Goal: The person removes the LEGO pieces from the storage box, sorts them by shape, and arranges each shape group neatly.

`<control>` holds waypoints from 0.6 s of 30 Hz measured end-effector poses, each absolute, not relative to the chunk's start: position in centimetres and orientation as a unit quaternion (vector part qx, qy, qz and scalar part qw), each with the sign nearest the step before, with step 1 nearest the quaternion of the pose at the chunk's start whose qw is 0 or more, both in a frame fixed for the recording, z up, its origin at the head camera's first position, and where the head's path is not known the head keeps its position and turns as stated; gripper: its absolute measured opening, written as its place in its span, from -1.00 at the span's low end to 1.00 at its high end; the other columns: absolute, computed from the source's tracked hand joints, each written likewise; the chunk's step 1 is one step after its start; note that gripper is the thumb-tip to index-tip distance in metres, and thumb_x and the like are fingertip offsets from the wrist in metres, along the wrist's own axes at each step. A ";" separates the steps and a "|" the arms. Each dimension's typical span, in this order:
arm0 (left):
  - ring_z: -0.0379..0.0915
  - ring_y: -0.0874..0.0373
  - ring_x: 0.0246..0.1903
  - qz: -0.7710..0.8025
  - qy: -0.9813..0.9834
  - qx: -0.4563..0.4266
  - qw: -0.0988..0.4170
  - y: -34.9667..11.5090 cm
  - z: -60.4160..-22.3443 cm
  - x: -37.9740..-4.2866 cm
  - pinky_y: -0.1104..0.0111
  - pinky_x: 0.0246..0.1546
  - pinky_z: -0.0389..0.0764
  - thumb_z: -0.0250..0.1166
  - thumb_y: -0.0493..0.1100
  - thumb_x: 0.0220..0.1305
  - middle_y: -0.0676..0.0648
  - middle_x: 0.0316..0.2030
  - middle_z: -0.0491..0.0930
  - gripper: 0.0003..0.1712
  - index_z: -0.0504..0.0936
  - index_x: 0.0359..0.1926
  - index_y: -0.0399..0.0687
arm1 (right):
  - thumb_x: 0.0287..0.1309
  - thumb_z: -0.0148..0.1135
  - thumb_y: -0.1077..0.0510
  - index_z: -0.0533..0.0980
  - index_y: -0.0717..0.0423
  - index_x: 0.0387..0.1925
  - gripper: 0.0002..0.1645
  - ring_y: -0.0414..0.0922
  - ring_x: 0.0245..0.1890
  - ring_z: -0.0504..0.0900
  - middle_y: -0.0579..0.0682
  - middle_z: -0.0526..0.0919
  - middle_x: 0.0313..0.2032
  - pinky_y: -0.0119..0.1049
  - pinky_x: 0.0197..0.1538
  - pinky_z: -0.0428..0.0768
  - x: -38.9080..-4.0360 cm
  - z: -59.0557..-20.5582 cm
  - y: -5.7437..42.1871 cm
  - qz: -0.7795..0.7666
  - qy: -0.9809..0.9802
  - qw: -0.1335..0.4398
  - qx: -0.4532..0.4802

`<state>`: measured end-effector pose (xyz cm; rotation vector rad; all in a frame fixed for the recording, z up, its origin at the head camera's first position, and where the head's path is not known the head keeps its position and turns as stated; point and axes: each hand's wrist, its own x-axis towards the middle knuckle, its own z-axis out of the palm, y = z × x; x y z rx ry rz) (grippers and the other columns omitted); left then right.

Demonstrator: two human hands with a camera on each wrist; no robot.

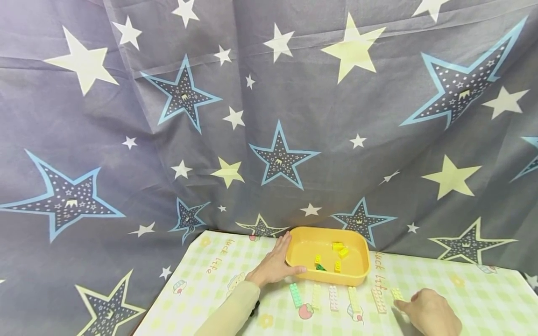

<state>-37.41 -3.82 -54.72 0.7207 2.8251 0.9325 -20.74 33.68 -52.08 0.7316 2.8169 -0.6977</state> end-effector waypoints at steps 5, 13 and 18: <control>-0.22 -0.11 0.81 0.310 0.921 0.233 0.040 -4.2 -54.4 -37.4 -0.32 0.67 0.21 0.50 0.47 0.23 -0.03 0.82 -0.16 0.45 -0.12 0.80 -0.03 | 0.15 0.53 -0.34 0.70 0.31 -0.04 -0.22 0.26 -0.16 0.76 0.43 0.76 -0.06 0.17 -0.29 0.71 -22.3 -49.6 32.2 -0.246 0.949 0.026 0.196; -0.22 -0.14 0.80 0.312 0.919 0.236 0.048 -4.2 -54.5 -37.3 -0.35 0.66 0.19 0.49 0.46 0.25 -0.04 0.82 -0.17 0.44 -0.12 0.80 -0.04 | 0.20 0.52 -0.20 0.77 0.25 -0.03 -0.40 0.23 -0.18 0.79 0.41 0.80 -0.02 0.06 -0.34 0.70 -26.6 -47.3 28.1 -0.268 0.953 -0.029 0.137; -0.22 -0.10 0.81 0.309 0.920 0.235 0.046 -3.9 -54.6 -37.2 -0.36 0.66 0.18 0.49 0.47 0.24 -0.01 0.82 -0.17 0.45 -0.13 0.80 -0.01 | 0.19 0.56 -0.12 0.77 0.28 -0.13 -0.48 0.13 -0.24 0.77 0.36 0.82 -0.11 0.00 -0.37 0.70 -29.1 -47.2 26.2 -0.275 0.953 -0.032 0.121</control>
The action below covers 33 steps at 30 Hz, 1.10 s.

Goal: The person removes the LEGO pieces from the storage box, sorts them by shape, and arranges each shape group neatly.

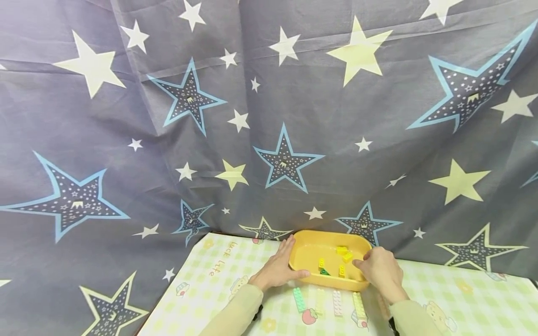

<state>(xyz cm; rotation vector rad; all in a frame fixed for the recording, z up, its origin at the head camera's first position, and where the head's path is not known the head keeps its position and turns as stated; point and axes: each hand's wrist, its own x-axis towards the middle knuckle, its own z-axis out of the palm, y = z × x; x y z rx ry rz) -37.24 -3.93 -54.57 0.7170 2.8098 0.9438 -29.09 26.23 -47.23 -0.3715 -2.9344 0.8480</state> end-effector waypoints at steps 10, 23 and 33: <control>-0.20 -0.10 0.80 0.304 0.922 0.237 0.043 -3.8 -54.6 -37.2 -0.33 0.66 0.21 0.49 0.48 0.23 -0.01 0.81 -0.14 0.45 -0.11 0.80 -0.03 | 0.25 0.49 0.06 0.33 0.01 -0.76 -0.40 -0.15 -0.61 0.30 -0.15 0.25 -0.70 -0.30 -0.51 0.27 -32.8 -49.0 24.1 0.271 -0.957 0.040 -0.095; -0.16 -0.10 0.80 0.290 0.926 0.238 0.032 -3.8 -54.3 -37.2 -0.33 0.63 0.27 0.50 0.47 0.23 -0.02 0.81 -0.14 0.44 -0.09 0.80 -0.05 | 0.26 0.46 0.10 0.45 0.09 -0.62 -0.57 -0.01 -0.45 0.46 0.02 0.44 -0.56 -0.21 -0.36 0.43 -35.1 -50.4 23.1 0.256 -0.960 0.026 -0.108; -0.15 -0.10 0.80 0.291 0.928 0.231 0.040 -3.8 -53.9 -37.0 -0.34 0.63 0.27 0.51 0.46 0.23 -0.02 0.81 -0.11 0.43 -0.07 0.80 -0.03 | 0.17 0.35 0.19 0.52 0.17 -0.51 -0.79 0.08 -0.34 0.55 0.17 0.63 -0.39 -0.07 -0.29 0.59 -35.9 -51.6 23.3 0.253 -0.960 0.027 -0.119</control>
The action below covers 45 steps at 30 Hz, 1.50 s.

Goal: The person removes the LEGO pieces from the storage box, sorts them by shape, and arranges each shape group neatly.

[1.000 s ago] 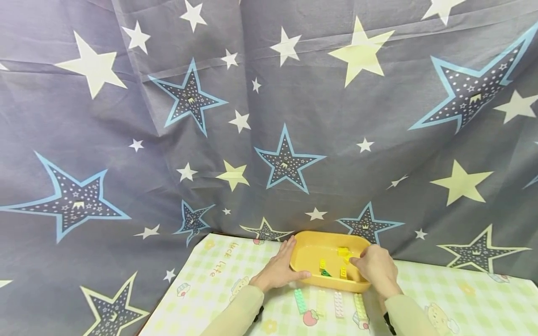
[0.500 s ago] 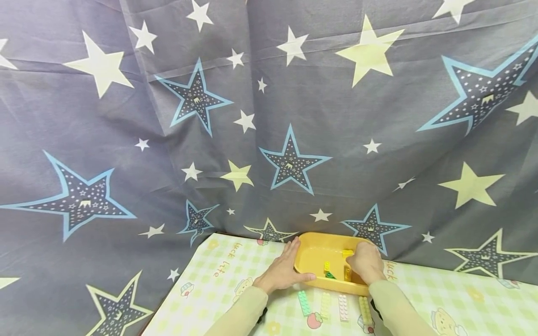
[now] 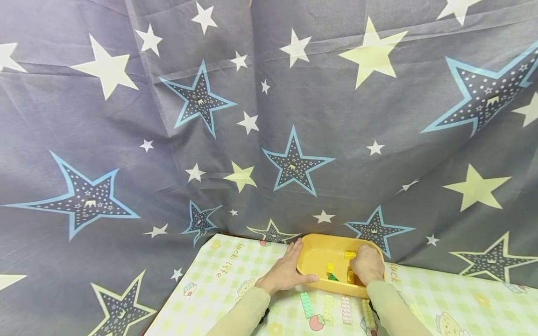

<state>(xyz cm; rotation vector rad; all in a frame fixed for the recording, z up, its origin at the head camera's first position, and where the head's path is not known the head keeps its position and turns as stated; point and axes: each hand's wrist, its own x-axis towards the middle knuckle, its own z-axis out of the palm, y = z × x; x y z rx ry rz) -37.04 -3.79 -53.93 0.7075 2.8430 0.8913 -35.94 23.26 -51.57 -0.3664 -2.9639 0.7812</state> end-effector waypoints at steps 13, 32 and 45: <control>-0.16 -0.09 0.80 0.283 0.930 0.233 0.034 -3.6 -54.2 -37.2 -0.31 0.64 0.26 0.49 0.50 0.22 0.00 0.81 -0.14 0.44 -0.09 0.80 -0.01 | 0.25 0.37 0.17 0.56 0.28 -0.36 -0.77 0.11 -0.31 0.57 0.22 0.65 -0.34 -0.02 -0.30 0.61 -35.1 -51.0 23.3 0.265 -0.956 0.035 -0.123; -0.16 -0.10 0.80 0.286 0.928 0.235 0.034 -3.8 -54.7 -37.5 -0.30 0.64 0.28 0.48 0.50 0.22 0.00 0.82 -0.15 0.44 -0.09 0.80 -0.02 | 0.22 0.44 0.15 0.32 -0.02 -0.80 -0.42 -0.12 -0.67 0.38 -0.12 0.34 -0.77 -0.30 -0.52 0.31 -31.4 -50.4 23.0 0.281 -0.951 0.089 -0.091; -0.19 -0.14 0.80 0.295 0.925 0.237 0.042 -3.8 -54.9 -37.4 -0.37 0.62 0.25 0.47 0.50 0.23 -0.02 0.82 -0.16 0.44 -0.10 0.80 -0.02 | 0.17 0.51 0.17 0.30 -0.08 -0.85 -0.36 -0.23 -0.69 0.19 -0.24 0.21 -0.81 -0.37 -0.54 0.16 -28.7 -49.4 21.6 0.308 -0.941 0.118 -0.082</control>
